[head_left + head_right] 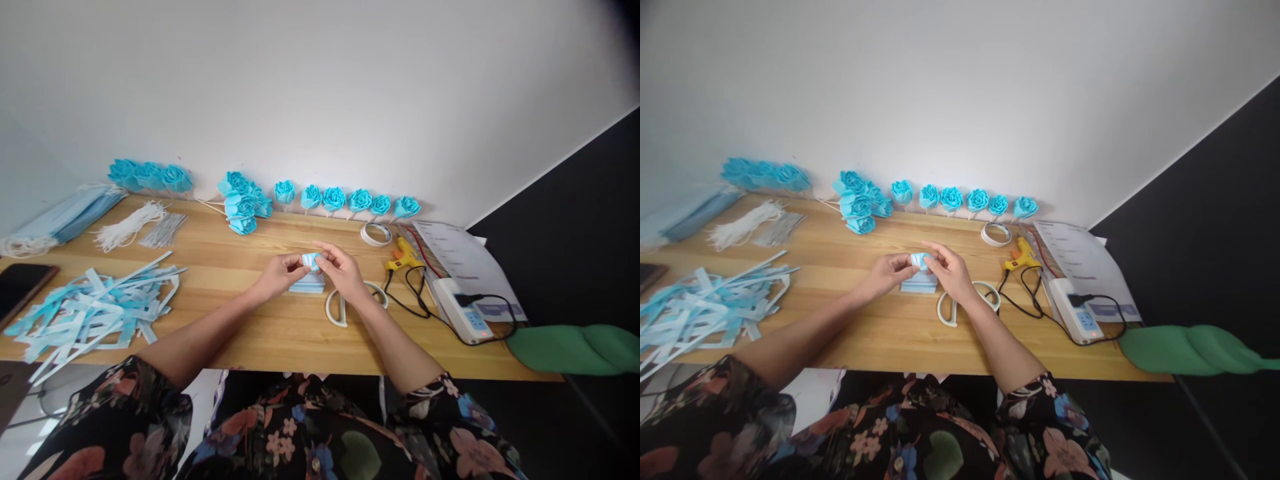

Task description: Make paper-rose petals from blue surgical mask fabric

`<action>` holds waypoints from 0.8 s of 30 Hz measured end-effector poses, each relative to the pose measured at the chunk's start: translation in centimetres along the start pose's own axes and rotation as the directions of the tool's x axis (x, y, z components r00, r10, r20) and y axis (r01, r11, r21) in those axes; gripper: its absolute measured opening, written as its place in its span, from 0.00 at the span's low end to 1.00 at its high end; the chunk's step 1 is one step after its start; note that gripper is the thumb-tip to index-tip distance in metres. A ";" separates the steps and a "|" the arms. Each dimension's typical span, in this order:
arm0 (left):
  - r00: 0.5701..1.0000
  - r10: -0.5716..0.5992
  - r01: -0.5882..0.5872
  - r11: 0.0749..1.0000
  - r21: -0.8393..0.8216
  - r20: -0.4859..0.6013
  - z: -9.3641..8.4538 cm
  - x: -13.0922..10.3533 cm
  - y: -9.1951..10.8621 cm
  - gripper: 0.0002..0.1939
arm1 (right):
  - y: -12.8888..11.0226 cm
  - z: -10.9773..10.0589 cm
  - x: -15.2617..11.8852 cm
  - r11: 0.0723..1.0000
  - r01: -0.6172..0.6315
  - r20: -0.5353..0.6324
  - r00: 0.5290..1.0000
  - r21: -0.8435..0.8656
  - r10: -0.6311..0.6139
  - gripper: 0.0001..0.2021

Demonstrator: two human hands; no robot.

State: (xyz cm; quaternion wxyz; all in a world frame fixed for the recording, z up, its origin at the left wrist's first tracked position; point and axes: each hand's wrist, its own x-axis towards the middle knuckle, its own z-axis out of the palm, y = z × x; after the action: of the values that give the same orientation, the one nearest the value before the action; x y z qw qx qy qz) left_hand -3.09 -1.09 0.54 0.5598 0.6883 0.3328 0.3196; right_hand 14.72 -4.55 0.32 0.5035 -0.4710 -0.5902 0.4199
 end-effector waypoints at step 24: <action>0.998 0.054 -0.056 0.992 0.117 0.022 0.0 -0.4 0.6 0.11 | 0.1 0.1 -0.2 0.997 0.027 0.085 0.996 -0.067 -0.022 0.26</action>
State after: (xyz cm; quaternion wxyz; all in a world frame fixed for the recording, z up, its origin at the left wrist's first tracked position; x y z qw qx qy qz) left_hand -3.24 -1.50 1.07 0.5123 0.7320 0.3265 0.3083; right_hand 14.63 -4.74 0.20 0.4671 -0.4625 -0.6305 0.4128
